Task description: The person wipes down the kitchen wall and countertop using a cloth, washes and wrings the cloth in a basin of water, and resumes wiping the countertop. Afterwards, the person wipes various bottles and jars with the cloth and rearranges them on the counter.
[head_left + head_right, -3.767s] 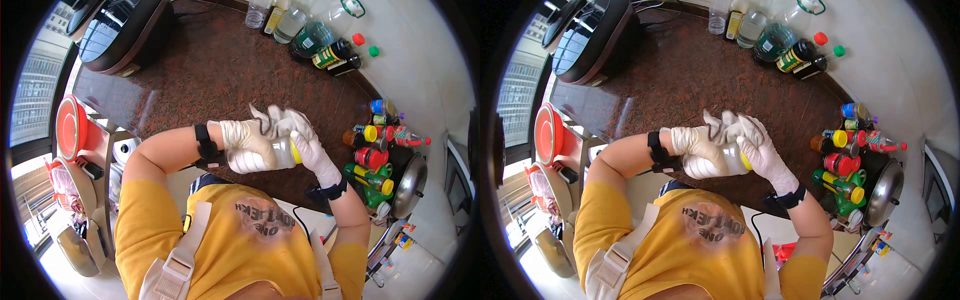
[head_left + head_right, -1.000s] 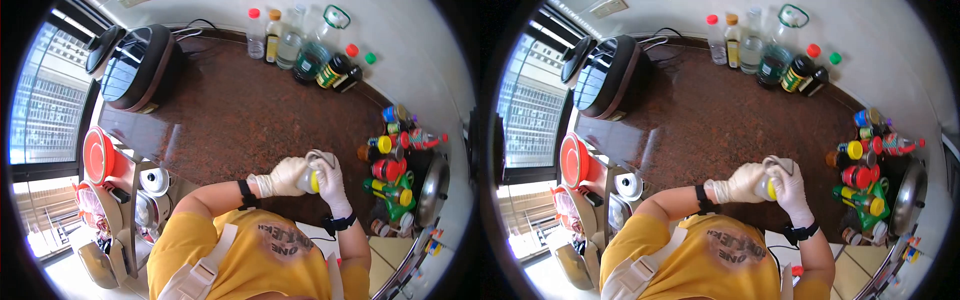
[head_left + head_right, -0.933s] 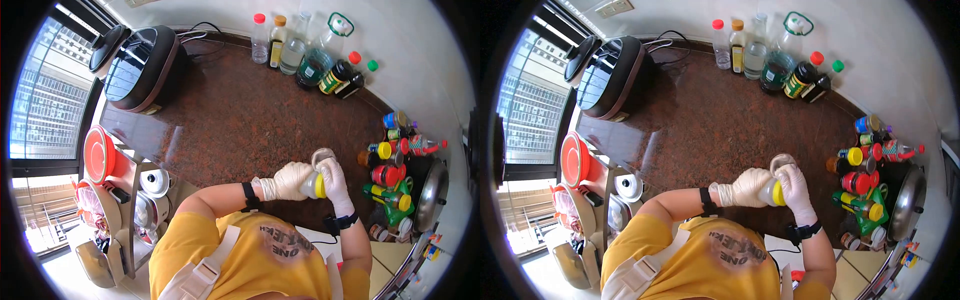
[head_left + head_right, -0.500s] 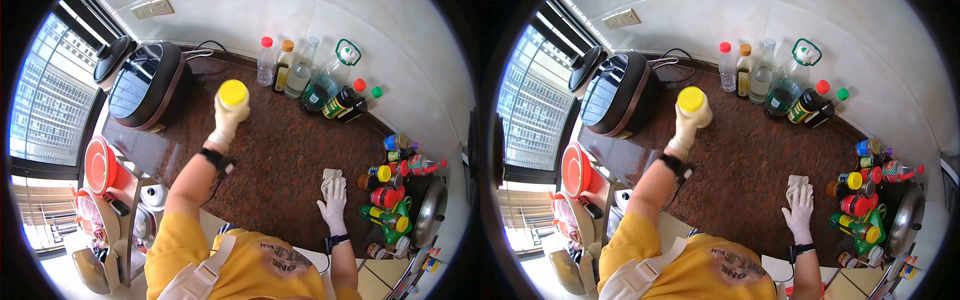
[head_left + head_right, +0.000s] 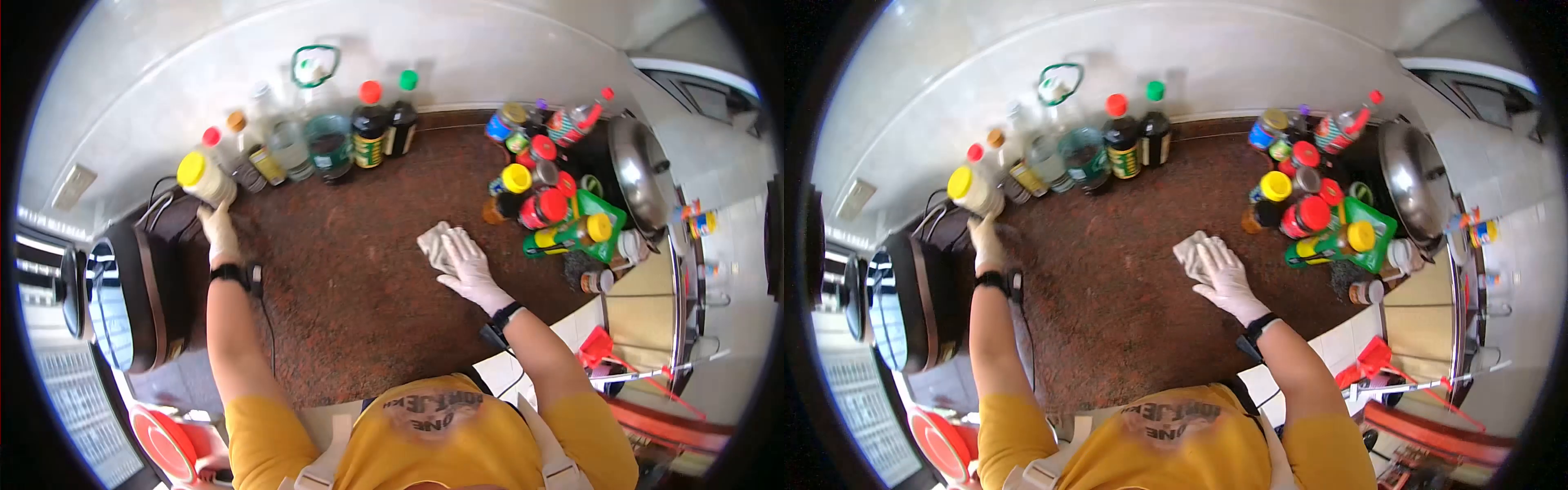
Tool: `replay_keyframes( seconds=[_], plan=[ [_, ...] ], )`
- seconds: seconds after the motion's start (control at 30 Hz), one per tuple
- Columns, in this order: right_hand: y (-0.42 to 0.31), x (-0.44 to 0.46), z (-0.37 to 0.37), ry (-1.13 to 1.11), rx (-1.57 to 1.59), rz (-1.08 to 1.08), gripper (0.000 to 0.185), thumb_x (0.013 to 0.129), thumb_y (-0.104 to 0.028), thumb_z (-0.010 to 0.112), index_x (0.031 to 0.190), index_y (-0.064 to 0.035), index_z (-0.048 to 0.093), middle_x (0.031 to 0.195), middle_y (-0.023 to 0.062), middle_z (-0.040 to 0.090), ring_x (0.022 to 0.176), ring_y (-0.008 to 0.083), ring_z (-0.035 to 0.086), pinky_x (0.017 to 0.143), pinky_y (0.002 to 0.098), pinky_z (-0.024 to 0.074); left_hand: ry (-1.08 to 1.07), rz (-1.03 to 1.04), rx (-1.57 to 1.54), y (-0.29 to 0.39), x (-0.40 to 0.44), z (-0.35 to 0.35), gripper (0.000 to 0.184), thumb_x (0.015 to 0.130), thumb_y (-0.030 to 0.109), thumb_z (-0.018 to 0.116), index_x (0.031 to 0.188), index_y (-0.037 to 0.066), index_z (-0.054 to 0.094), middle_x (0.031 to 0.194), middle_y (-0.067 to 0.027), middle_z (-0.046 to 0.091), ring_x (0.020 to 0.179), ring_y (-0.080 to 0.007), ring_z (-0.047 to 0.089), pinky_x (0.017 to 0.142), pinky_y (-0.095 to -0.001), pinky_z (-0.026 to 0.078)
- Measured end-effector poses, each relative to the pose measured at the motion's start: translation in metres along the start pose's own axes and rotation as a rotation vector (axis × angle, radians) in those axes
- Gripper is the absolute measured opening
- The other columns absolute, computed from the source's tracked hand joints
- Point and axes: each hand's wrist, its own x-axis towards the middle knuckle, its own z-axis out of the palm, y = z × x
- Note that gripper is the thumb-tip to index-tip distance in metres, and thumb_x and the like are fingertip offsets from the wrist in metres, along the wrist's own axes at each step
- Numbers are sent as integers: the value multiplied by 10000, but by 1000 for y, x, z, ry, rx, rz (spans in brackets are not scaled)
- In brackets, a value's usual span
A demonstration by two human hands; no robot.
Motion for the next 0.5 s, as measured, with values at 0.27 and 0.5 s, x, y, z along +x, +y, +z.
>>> replay_keyframes(
  seconds=[0.27, 0.5],
  plan=[
    [27, -1, 34, 215, 199, 42, 654, 843, -272, 740, 1405, -27, 511, 1382, 151, 577, 1321, 330, 518, 1087, 409, 418, -407, 460, 353, 23, -171, 106, 214, 886, 52, 684, 1099, 49, 663, 1027, -20, 680, 935, -138, 626, 869, -300, 513],
    [32, -47, -16, 301, 1196, 342, 322, 949, -127, 629, 1252, -18, 648, 1249, 131, 655, 1173, 260, 604, 1016, 346, 458, -1046, 862, 533, 99, -326, 275, 560, 722, 117, 833, 1236, 34, 627, 1237, -157, 641, 1143, -305, 623, 992, -393, 496]
  ],
)
